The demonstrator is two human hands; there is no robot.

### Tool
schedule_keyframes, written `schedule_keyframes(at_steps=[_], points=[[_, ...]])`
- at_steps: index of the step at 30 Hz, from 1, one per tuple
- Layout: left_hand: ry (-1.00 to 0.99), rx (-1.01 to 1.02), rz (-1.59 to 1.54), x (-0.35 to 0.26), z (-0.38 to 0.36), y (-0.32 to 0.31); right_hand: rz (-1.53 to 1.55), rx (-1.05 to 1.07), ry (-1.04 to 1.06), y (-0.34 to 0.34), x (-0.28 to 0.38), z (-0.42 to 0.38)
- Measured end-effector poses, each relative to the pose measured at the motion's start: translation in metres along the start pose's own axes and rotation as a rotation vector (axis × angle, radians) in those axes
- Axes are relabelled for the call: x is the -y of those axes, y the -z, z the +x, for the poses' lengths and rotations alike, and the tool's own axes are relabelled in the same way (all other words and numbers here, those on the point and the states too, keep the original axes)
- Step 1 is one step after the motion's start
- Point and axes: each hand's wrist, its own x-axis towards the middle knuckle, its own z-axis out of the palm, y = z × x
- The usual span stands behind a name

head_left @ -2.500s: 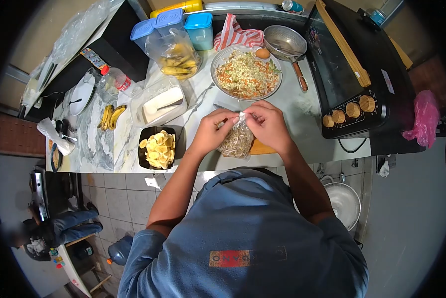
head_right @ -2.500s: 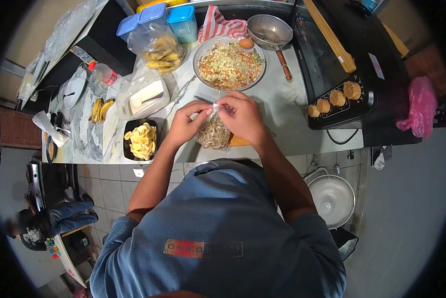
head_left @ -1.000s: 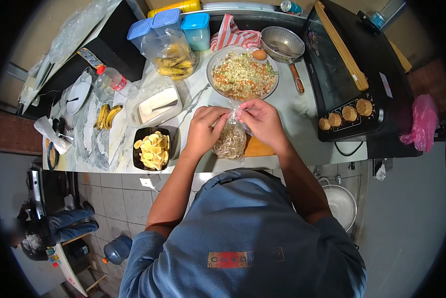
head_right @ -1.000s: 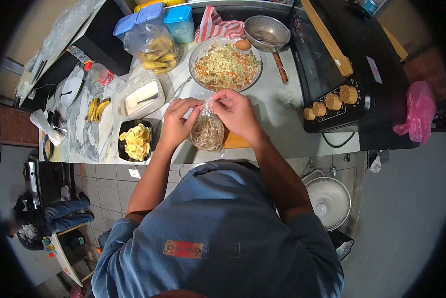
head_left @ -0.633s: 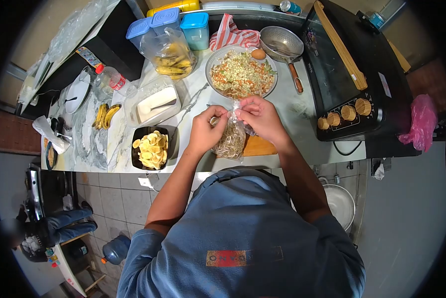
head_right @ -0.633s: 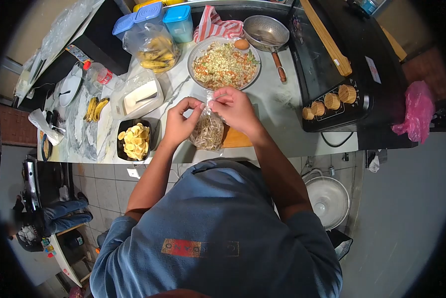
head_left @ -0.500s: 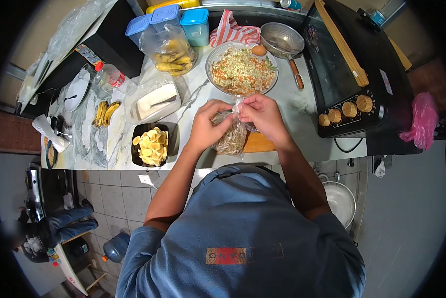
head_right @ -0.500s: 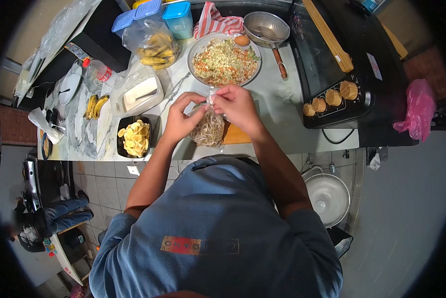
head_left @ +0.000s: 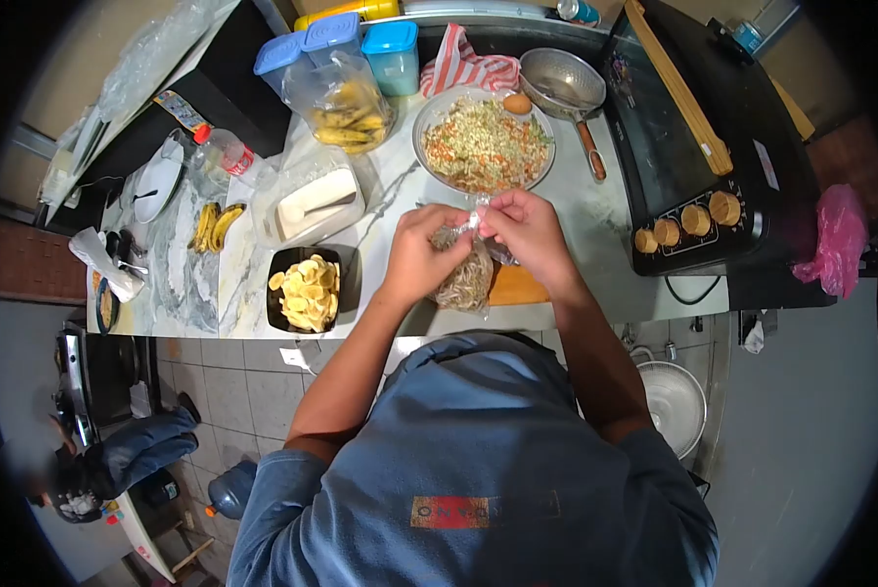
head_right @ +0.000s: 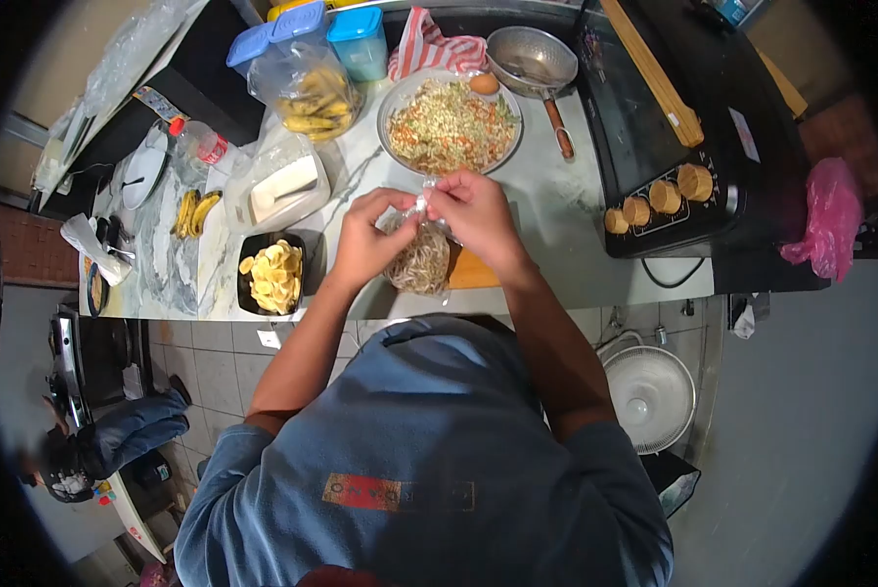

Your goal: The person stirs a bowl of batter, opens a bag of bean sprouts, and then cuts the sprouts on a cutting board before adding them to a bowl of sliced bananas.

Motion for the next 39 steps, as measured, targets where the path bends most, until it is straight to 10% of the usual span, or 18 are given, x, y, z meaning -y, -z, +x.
schedule_keyframes(at_steps=[24, 26, 30, 39], points=[[0.065, 0.032, -0.064, 0.004, -0.001, -0.003, -0.097, 0.099, -0.06, 0.009, -0.013, 0.011], [0.14, 0.047, -0.055, 0.002, 0.002, -0.001, -0.752, -0.365, 0.576, 0.001, -0.004, 0.003], [0.122, 0.023, -0.046, 0.003, 0.001, -0.002, -0.705, -0.122, 0.207, 0.004, 0.004, -0.002], [0.016, 0.048, -0.028, 0.01, 0.002, 0.001, -0.901, -0.083, 0.577, 0.003, 0.002, 0.004]])
